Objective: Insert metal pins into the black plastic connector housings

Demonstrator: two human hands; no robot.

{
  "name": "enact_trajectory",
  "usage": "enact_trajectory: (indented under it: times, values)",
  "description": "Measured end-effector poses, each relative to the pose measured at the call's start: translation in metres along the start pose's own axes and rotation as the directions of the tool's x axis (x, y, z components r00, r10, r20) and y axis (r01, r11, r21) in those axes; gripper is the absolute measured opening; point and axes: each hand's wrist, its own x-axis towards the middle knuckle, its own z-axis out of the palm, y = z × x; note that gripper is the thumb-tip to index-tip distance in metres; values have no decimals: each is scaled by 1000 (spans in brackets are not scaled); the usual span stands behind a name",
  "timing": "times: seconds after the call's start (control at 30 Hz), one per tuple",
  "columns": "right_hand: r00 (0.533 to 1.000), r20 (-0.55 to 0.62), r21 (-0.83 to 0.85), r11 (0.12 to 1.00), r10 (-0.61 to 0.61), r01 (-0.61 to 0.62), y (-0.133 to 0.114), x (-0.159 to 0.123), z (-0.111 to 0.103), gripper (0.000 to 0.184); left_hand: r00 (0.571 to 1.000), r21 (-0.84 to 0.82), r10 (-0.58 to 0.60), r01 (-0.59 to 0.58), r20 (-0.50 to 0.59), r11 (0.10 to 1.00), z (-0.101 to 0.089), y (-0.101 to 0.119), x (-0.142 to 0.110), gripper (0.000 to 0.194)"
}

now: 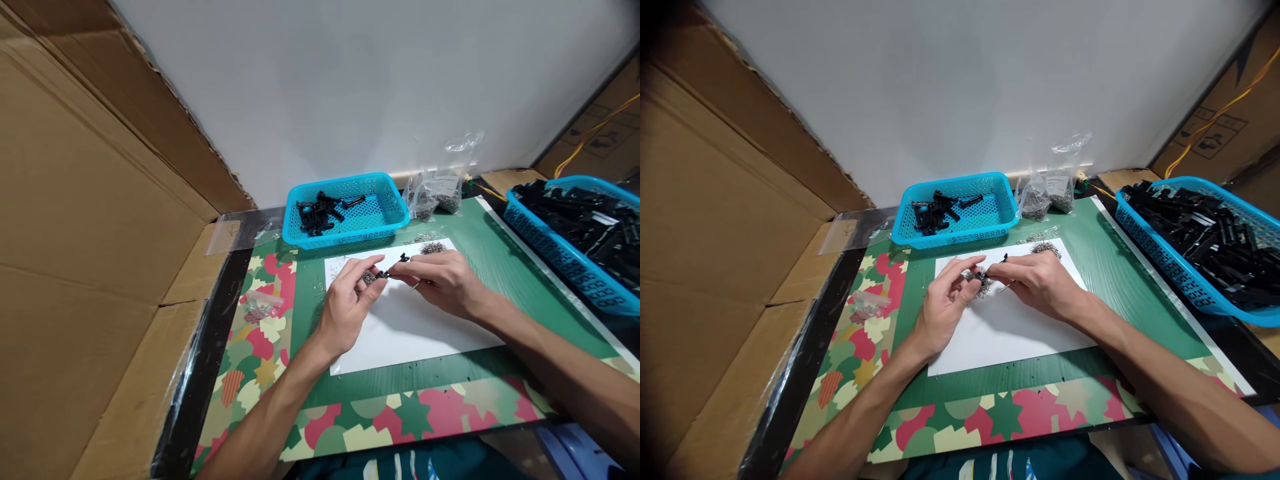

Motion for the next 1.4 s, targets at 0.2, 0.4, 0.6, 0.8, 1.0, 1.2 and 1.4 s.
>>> enact_trajectory:
  times: [0.2, 0.4, 0.6, 0.8, 1.0, 1.2, 1.4]
  values:
    - [997, 74, 0, 999, 37, -38, 8, -5, 1, 28, 978, 342, 152, -96, -140, 935, 2, -1, -5, 17]
    - [954, 265, 163, 968, 143, -190, 3, 1, -12, 19, 965, 476, 237, -158, -111, 865, 8, 1, -9, 18]
    - [895, 287, 197, 893, 341, -404, 3, 12, -41, 38, 954, 498, 299, -271, 24, 824, 18, -7, -16, 19]
    - [884, 239, 269, 848, 401, -457, 10, 6, -40, 39, 951, 568, 284, -302, 124, 765, 20, -11, -18, 17]
    - [817, 315, 371, 730, 483, -575, -5, 2, -16, 51, 953, 609, 269, -296, 139, 736, 21, -10, -16, 15]
    - [782, 395, 270, 753, 482, -600, -7, -1, -5, 40, 943, 625, 299, -323, 148, 711, 22, -13, -16, 17]
    - [791, 374, 236, 776, 483, -585, -8, 0, -4, 44, 944, 610, 286, -324, 163, 723, 22, -11, -15, 17]
